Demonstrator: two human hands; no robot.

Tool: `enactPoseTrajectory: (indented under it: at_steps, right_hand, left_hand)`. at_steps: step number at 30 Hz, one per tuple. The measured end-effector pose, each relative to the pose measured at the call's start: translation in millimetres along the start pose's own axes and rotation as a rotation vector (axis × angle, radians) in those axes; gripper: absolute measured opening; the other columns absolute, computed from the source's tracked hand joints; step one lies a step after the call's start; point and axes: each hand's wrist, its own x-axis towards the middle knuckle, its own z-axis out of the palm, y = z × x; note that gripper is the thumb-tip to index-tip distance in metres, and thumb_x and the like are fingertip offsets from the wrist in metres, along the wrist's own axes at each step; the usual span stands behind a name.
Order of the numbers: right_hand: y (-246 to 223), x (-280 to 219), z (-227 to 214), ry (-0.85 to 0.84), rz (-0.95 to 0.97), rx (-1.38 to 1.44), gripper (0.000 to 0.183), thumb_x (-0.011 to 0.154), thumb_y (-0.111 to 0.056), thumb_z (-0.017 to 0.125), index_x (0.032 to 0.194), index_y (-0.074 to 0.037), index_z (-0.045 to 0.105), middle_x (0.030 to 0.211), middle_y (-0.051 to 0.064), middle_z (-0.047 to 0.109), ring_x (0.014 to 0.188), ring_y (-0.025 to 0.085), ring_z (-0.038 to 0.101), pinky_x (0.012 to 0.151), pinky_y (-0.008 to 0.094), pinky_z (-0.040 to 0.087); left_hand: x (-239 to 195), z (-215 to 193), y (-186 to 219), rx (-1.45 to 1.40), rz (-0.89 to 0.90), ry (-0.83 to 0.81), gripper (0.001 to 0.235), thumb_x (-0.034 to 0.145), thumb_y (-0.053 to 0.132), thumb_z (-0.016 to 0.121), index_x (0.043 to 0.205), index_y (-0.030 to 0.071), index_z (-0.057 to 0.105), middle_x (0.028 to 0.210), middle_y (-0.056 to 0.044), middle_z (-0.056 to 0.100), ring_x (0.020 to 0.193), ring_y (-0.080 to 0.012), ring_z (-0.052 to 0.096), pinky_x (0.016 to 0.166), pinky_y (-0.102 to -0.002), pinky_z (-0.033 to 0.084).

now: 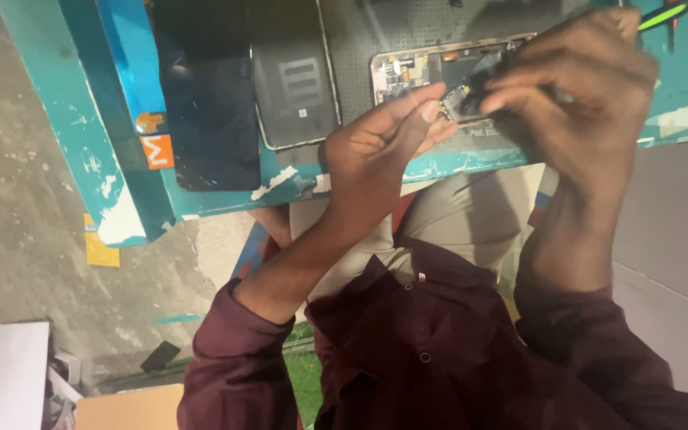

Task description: The person removes a small circuit board from a disassembled smartphone, sprays it with a cleaning solution, and scrubs it with a brush. The person repeats the spray and scrub cycle multiple times on the same component.

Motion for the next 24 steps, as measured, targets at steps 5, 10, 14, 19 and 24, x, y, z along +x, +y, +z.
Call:
enactPoseTrajectory:
  at_steps: [5, 10, 14, 19, 24]
  right_hand:
    - [2, -5, -6, 0.043, 0.002, -0.072, 0.018, 0.083, -0.013, 0.091, 0.092, -0.004, 0.078, 0.091, 0.008, 0.072, 0.084, 0.02, 0.061, 0.087, 0.035, 0.038]
    - [14, -20, -11, 0.149, 0.083, -0.11, 0.011, 0.095, -0.007, 0.089, 0.098, -0.005, 0.079, 0.096, 0.008, 0.072, 0.091, 0.02, 0.064, 0.086, 0.031, 0.042]
    - [13, -30, 0, 0.21, 0.091, -0.079, 0.012, 0.093, -0.008, 0.089, 0.1, -0.007, 0.08, 0.096, 0.007, 0.071, 0.093, 0.021, 0.064, 0.084, 0.031, 0.047]
    - [14, -36, 8, 0.347, -0.008, -0.031, 0.02, 0.083, -0.005, 0.088, 0.099, -0.004, 0.076, 0.095, 0.009, 0.067, 0.089, 0.026, 0.062, 0.079, 0.035, 0.045]
    - [17, -33, 4, 0.423, -0.047, 0.001, 0.023, 0.077, -0.005, 0.088, 0.095, -0.003, 0.074, 0.09, 0.008, 0.067, 0.084, 0.025, 0.06, 0.08, 0.038, 0.043]
  left_hand:
    - [2, 3, 0, 0.068, -0.05, 0.056, 0.03, 0.107, 0.007, 0.064, 0.132, -0.009, 0.066, 0.118, -0.016, 0.072, 0.102, -0.0211, 0.073, 0.096, -0.032, 0.063]
    - [2, 3, -4, 0.127, 0.046, 0.047, 0.028, 0.106, 0.005, 0.062, 0.13, -0.01, 0.066, 0.124, -0.018, 0.071, 0.108, -0.0206, 0.071, 0.101, -0.036, 0.063]
    - [2, -1, -3, 0.173, 0.009, 0.009, 0.029, 0.106, 0.002, 0.058, 0.131, -0.012, 0.063, 0.124, -0.02, 0.069, 0.106, -0.0248, 0.072, 0.099, -0.038, 0.061]
    - [4, -4, -7, 0.03, -0.01, -0.048, 0.032, 0.108, -0.001, 0.056, 0.136, -0.015, 0.058, 0.12, -0.02, 0.064, 0.112, -0.0264, 0.069, 0.108, -0.043, 0.062]
    - [6, -2, -8, 0.063, -0.042, -0.016, 0.034, 0.101, -0.004, 0.059, 0.134, -0.015, 0.055, 0.125, -0.024, 0.066, 0.112, -0.0296, 0.071, 0.103, -0.043, 0.061]
